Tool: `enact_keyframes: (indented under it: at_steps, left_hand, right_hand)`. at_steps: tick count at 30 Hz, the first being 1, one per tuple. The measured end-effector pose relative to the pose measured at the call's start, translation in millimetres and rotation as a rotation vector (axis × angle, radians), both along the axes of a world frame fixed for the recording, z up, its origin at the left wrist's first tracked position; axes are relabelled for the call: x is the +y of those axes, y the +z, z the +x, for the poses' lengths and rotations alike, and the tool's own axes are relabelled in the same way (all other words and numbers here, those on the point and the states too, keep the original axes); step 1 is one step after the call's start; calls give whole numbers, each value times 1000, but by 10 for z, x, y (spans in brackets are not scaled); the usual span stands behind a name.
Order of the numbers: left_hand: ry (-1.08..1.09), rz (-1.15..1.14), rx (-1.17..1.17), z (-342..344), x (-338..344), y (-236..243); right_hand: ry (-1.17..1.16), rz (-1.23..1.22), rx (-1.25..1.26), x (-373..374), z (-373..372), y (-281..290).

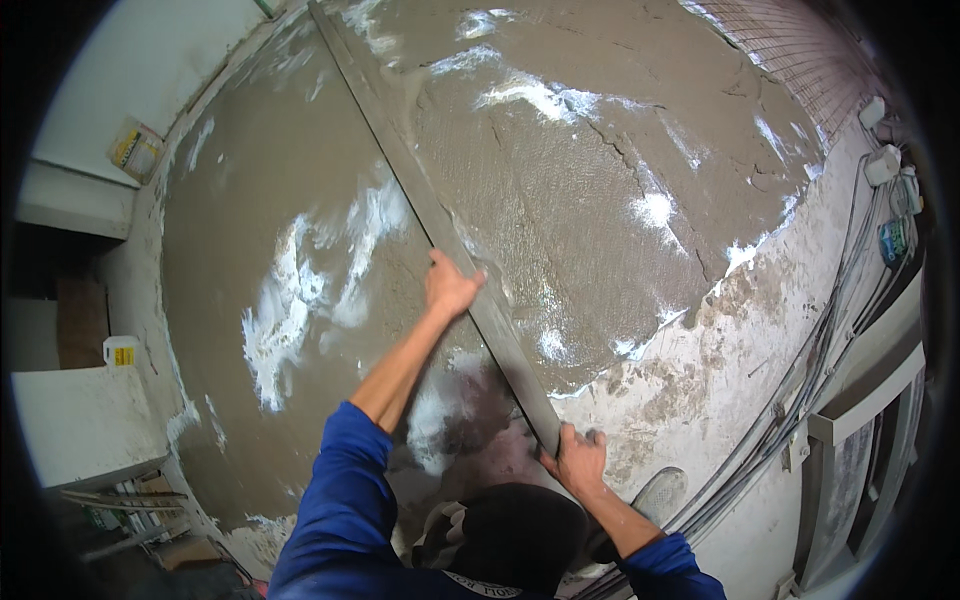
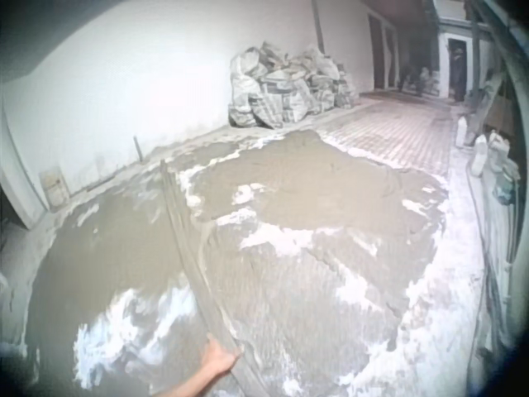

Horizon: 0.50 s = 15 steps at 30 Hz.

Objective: The person uses a long straightedge to level wet concrete on a floor with an embedded wire mesh. They then use a trowel to smooth the surface and fill gaps around the mesh.

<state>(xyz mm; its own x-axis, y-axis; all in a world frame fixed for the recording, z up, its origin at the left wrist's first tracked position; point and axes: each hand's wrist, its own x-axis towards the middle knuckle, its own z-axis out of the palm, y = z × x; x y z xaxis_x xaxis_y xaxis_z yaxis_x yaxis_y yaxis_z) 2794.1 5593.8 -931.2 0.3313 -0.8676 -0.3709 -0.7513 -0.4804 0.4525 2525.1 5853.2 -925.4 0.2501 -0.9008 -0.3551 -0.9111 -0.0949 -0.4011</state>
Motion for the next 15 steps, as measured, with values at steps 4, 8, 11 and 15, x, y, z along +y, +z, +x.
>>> enact_keyframes:
  at_steps: [4,8,11,15]
  left_hand:
    - [3,156,115,-168,220,5]
    - [7,28,104,-136,-4,-110]
    - [22,-135,43,-69,-354,-223]
    - [40,-68,71,-65,-482,-182]
  right_hand:
    - [17,52,43,234,-183,48]
    - [21,42,51,7,-197,23]
    - [40,11,57,-306,-148,-33]
    - [51,42,76,-423,-192,-77]
